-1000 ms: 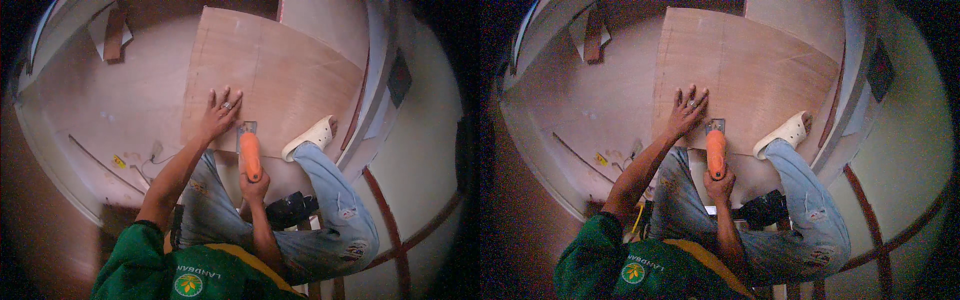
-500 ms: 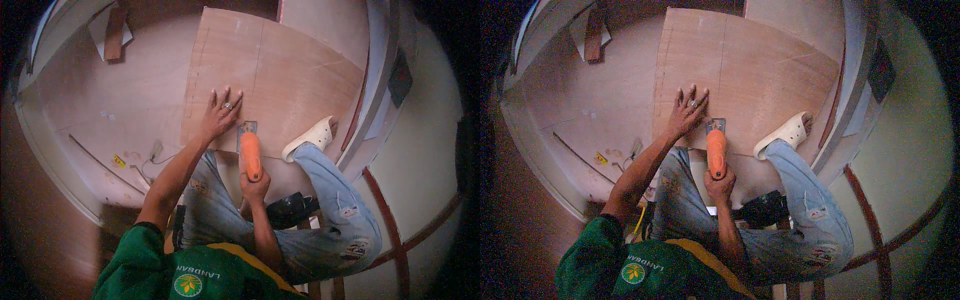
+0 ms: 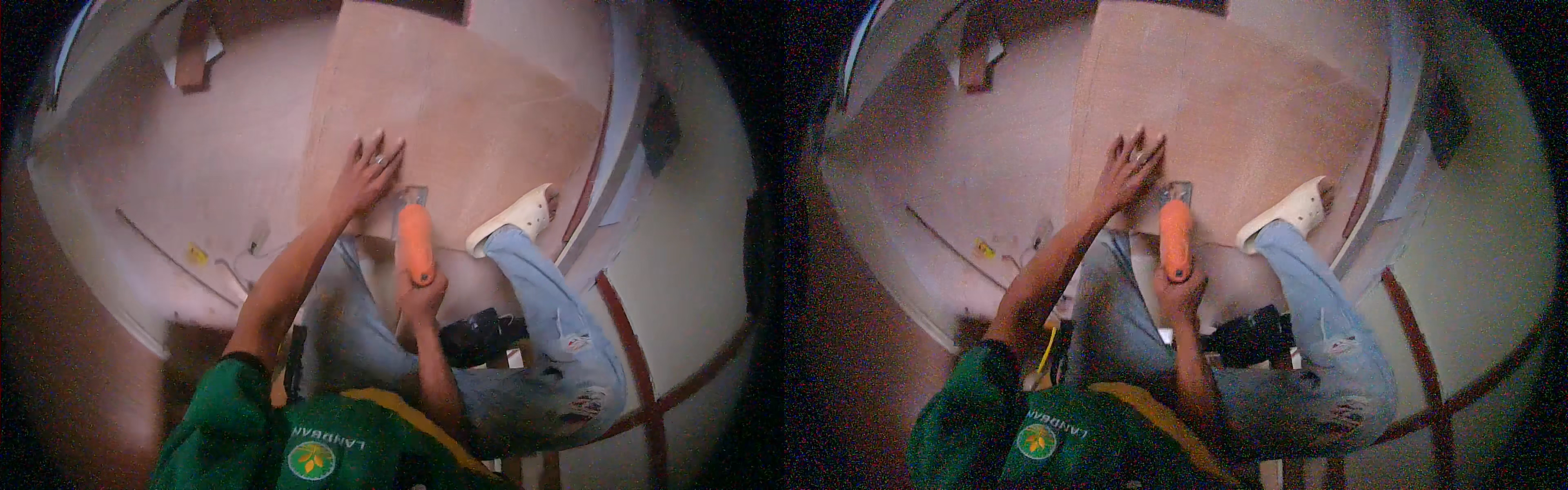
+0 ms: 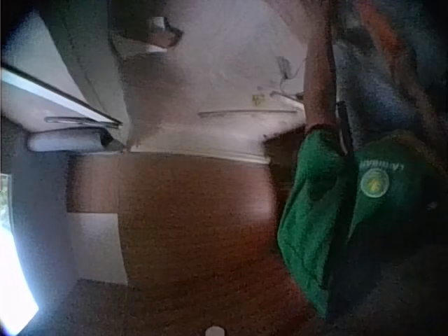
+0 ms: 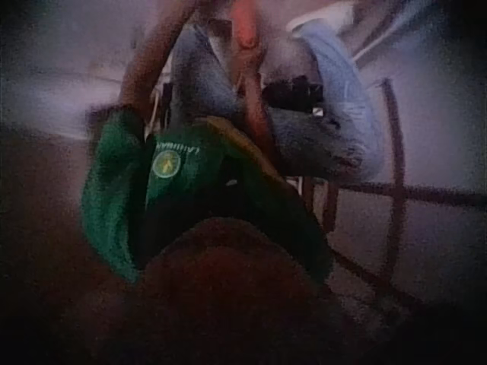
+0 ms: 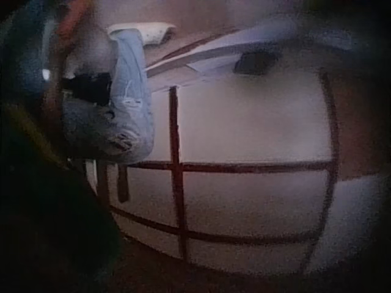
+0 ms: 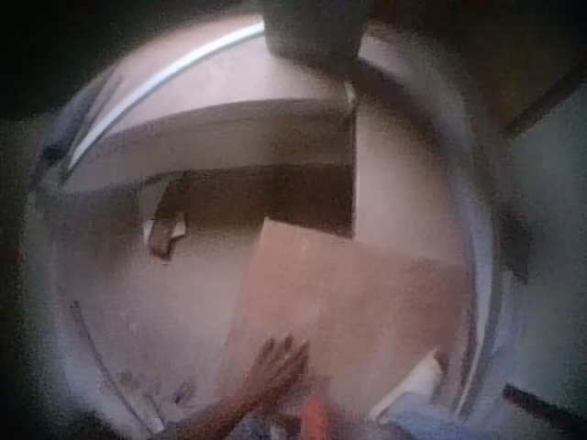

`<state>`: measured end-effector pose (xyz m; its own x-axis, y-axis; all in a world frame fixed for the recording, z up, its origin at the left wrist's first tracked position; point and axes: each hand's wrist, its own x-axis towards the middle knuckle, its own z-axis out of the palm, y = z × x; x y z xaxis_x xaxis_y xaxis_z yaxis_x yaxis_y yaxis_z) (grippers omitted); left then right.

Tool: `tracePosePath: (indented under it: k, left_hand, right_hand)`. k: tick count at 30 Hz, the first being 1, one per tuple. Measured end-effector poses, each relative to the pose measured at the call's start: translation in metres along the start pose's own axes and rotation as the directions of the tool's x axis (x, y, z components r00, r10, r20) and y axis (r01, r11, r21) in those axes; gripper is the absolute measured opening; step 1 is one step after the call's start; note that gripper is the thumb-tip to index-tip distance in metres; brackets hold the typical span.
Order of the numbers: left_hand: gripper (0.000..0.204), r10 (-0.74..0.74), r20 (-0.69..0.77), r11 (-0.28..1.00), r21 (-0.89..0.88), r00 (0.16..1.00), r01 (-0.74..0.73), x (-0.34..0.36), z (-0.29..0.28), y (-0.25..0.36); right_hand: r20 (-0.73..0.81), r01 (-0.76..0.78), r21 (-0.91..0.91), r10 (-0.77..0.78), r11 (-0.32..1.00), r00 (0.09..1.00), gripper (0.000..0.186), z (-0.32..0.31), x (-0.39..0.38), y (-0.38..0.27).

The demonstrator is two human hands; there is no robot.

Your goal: The person marks a line on a wooden board using a straight edge and a pencil, then cuts the board along the line using a jigsaw.

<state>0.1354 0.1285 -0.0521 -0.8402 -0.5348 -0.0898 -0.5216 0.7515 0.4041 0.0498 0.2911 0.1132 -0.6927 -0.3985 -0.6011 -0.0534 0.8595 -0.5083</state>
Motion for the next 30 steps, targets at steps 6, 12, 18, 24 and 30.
tracePosePath:
  k: [6, 12, 18, 24, 30]
  left_hand:
    - [0.056, -0.010, 0.000, 0.991, -0.132, 1.000, 0.010, 0.009, 0.000, 0.012]
    - [0.054, 0.085, -0.098, 0.996, -0.010, 0.992, -0.086, 0.000, 0.026, 0.005]
    - [0.045, 0.043, -0.221, 0.982, -0.169, 0.974, -0.082, 0.009, 0.035, 0.018]
    - [0.058, 0.132, -0.060, 0.991, -0.021, 0.989, -0.134, 0.003, 0.051, 0.011]
    - [0.057, 0.120, -0.021, 0.987, 0.112, 0.993, -0.117, 0.011, 0.040, 0.017]
  right_hand:
    - [0.012, 0.022, -0.042, -0.021, 0.999, 1.000, 0.032, -0.007, 0.002, 0.029]
    - [0.079, -0.260, 0.108, 0.253, 0.960, 0.964, 0.060, -0.007, -0.002, 0.069]
    - [-0.028, -0.183, -0.092, 0.181, 0.979, 0.983, 0.059, -0.027, 0.011, 0.096]
    - [0.156, -0.138, 0.247, 0.101, 0.959, 0.983, 0.031, -0.023, 0.019, 0.072]
    - [0.154, -0.074, 0.263, 0.034, 0.962, 0.987, 0.018, -0.017, 0.015, 0.036]
